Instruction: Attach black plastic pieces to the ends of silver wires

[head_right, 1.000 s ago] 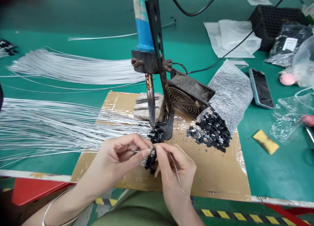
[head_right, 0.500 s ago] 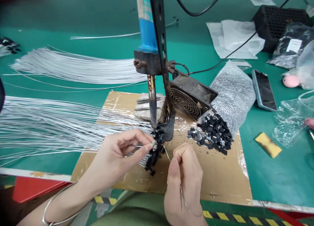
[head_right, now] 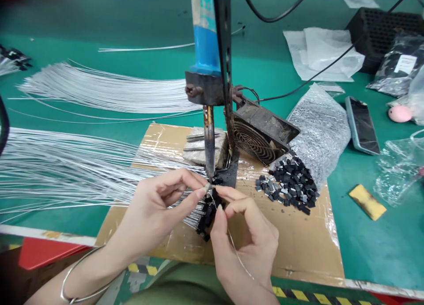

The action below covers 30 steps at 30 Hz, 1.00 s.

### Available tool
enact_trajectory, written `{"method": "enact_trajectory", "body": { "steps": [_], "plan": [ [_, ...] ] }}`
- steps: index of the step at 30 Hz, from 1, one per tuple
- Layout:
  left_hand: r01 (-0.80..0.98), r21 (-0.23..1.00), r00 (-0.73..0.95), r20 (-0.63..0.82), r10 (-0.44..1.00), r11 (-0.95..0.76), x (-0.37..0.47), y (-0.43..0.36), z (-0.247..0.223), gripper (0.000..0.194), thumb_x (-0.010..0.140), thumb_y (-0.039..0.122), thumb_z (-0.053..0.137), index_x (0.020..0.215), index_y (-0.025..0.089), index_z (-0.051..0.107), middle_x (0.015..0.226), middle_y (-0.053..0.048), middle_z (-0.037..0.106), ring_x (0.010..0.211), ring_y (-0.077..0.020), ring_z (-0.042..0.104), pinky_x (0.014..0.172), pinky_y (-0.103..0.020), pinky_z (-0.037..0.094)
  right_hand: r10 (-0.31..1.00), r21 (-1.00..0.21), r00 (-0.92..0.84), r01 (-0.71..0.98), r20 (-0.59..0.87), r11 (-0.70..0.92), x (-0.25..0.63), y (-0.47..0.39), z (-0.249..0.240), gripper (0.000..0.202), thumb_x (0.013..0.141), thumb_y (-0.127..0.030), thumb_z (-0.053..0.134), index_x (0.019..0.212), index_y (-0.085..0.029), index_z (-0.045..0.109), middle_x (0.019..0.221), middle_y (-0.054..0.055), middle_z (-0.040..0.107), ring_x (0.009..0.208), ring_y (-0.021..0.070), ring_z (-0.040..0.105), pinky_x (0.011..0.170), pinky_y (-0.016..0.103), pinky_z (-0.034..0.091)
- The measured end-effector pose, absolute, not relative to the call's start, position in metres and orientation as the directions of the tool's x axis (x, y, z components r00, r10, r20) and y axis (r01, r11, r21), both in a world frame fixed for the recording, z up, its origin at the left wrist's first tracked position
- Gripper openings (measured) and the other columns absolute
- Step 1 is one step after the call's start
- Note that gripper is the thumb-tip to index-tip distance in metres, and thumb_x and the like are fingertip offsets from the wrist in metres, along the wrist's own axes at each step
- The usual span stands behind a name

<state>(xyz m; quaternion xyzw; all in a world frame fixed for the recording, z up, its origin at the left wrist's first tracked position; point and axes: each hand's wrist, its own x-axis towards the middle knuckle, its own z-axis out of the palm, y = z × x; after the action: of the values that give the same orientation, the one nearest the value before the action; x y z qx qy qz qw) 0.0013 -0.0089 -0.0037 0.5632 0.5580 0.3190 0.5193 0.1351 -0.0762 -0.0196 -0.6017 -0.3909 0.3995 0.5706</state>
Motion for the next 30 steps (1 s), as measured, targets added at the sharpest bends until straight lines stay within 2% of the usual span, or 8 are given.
{"method": "enact_trajectory", "body": {
  "steps": [5, 13, 18, 24, 30],
  "plan": [
    [0.304, 0.937, 0.154, -0.225, 0.962, 0.171, 0.003, -0.003, -0.002, 0.014, 0.082, 0.025, 0.064, 0.07, 0.018, 0.065, 0.079, -0.006, 0.075, 0.07, -0.0185, 0.065, 0.055, -0.027, 0.041, 0.927, -0.999, 0.373, -0.008, -0.035, -0.035, 0.137, -0.071, -0.02, 0.019, 0.097, -0.017, 0.065, 0.08, -0.024, 0.059, 0.114, 0.007, 0.081, 0.105, 0.0185, 0.08, 0.09, 0.029, 0.065],
    [0.284, 0.943, 0.148, -0.222, 0.964, 0.174, 0.006, 0.006, 0.003, 0.009, 0.078, 0.023, 0.067, 0.07, 0.018, 0.066, 0.076, -0.004, 0.073, 0.067, -0.0165, 0.061, 0.059, -0.028, 0.044, 0.95, -0.998, 0.307, 0.056, 0.055, 0.04, 0.149, -0.062, -0.028, 0.017, 0.093, -0.013, 0.07, 0.081, -0.023, 0.063, 0.115, 0.008, 0.082, 0.107, 0.0218, 0.08, 0.085, 0.028, 0.067],
    [0.277, 0.947, 0.121, -0.201, 0.972, 0.162, 0.006, 0.006, 0.003, 0.009, 0.079, 0.021, 0.066, 0.07, 0.018, 0.066, 0.077, -0.003, 0.074, 0.067, -0.0158, 0.06, 0.056, -0.027, 0.039, 0.944, -0.997, 0.325, 0.065, 0.056, 0.036, 0.147, -0.059, -0.027, 0.018, 0.094, -0.013, 0.069, 0.08, -0.023, 0.062, 0.115, 0.007, 0.082, 0.11, 0.0217, 0.079, 0.089, 0.03, 0.067],
    [0.265, 0.954, 0.127, -0.181, 0.975, 0.143, 0.008, 0.007, 0.003, 0.009, 0.079, 0.019, 0.066, 0.07, 0.019, 0.066, 0.075, -0.002, 0.074, 0.062, -0.0131, 0.055, 0.056, -0.026, 0.041, 0.942, -0.993, 0.326, 0.105, 0.082, 0.05, 0.148, -0.06, -0.025, 0.018, 0.094, -0.014, 0.07, 0.08, -0.024, 0.063, 0.114, 0.006, 0.082, 0.11, 0.0201, 0.079, 0.092, 0.029, 0.065],
    [0.278, 0.95, 0.119, -0.179, 0.977, 0.141, 0.006, 0.006, 0.003, 0.009, 0.078, 0.02, 0.066, 0.069, 0.018, 0.066, 0.076, -0.003, 0.074, 0.064, -0.0139, 0.056, 0.052, -0.026, 0.034, 0.94, -0.991, 0.33, 0.124, 0.087, 0.049, 0.149, -0.059, -0.024, 0.019, 0.093, -0.015, 0.07, 0.079, -0.024, 0.063, 0.112, 0.006, 0.082, 0.109, 0.0205, 0.079, 0.094, 0.03, 0.065]
  ]
}}
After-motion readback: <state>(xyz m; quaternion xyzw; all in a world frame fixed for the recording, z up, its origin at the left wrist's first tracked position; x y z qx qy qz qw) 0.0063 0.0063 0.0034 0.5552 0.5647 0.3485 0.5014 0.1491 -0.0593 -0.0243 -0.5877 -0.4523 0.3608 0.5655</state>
